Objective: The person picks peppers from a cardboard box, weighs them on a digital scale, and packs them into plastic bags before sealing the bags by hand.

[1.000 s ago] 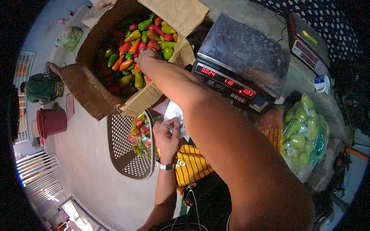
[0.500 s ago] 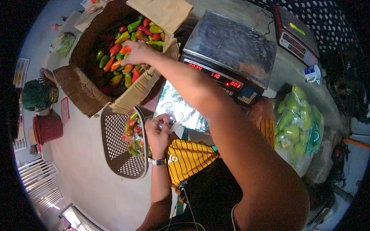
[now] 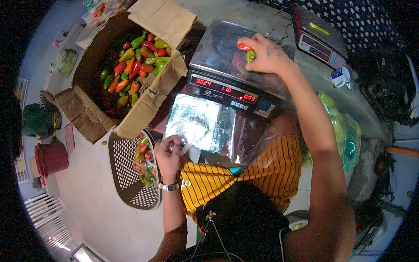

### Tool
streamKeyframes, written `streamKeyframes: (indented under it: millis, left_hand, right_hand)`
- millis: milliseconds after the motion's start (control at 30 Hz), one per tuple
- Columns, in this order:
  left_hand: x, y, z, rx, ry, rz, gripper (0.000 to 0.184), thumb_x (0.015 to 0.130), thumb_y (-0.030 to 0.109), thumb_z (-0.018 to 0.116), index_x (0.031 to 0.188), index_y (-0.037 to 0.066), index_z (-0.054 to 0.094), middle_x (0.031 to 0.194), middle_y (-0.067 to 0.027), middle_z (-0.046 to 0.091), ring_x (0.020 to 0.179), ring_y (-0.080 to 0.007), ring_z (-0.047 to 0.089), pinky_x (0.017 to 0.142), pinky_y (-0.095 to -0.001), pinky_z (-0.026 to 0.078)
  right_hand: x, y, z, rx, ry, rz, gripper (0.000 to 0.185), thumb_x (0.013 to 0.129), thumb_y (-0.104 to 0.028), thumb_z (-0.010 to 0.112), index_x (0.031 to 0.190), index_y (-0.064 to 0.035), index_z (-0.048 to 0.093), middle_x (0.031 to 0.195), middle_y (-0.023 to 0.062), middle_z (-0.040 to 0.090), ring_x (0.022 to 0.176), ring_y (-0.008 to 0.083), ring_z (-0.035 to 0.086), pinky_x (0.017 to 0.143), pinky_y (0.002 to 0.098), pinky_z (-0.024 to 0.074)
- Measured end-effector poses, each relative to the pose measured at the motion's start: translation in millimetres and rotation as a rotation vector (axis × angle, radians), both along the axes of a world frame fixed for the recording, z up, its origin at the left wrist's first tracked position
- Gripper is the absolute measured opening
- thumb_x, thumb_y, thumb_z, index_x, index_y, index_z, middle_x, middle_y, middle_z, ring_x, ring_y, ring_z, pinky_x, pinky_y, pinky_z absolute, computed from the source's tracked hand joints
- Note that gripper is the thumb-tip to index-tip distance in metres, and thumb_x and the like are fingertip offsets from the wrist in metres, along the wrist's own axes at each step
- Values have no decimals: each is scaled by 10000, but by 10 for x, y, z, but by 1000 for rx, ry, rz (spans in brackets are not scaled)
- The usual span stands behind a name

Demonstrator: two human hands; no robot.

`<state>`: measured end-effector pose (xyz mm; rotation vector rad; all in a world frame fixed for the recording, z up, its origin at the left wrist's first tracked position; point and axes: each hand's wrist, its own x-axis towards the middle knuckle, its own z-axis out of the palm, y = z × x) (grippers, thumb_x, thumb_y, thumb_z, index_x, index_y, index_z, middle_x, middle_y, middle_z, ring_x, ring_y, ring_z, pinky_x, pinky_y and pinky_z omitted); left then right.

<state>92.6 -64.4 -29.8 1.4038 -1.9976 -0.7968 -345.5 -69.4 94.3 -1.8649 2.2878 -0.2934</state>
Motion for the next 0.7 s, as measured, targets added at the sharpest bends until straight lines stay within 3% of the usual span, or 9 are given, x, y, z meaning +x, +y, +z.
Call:
streamKeyframes:
  millis: [233,333,533,700]
  left_hand:
    - [-43,50,-5,57,77,16,109,899,93,746,1001,62,767,833,-91,649,768,-198,565,690,-336,461]
    - [-9,45,-29,27,19,6,114,889,87,747,999,62,768,861,-106,667,799,-214,588,705,-342,469]
    - [8,44,-42,-36,-41,10,124,882,104,745,999,78,774,865,-116,681,806,-236,613,712,-357,476]
    - [-62,85,65,79,-40,44,137,868,152,764,995,106,782,848,-107,677,775,-245,614,711,-379,481]
  right_hand:
    - [200,-35,-138,46,307,23,719,783,-376,784,1444,-255,529,1460,194,470,1313,420,501,1058,526,473]
    - [223,-102,-290,-44,328,61,650,845,-422,742,1427,-198,557,1446,200,502,1345,415,469,1071,512,460]
    - [186,-127,-573,-419,385,12,485,924,-438,671,1250,-80,647,1260,172,598,1217,372,522,1041,499,458]
    - [146,-157,-581,-410,286,-14,468,887,-450,713,1155,-68,684,1212,148,587,1174,342,531,1029,473,450]
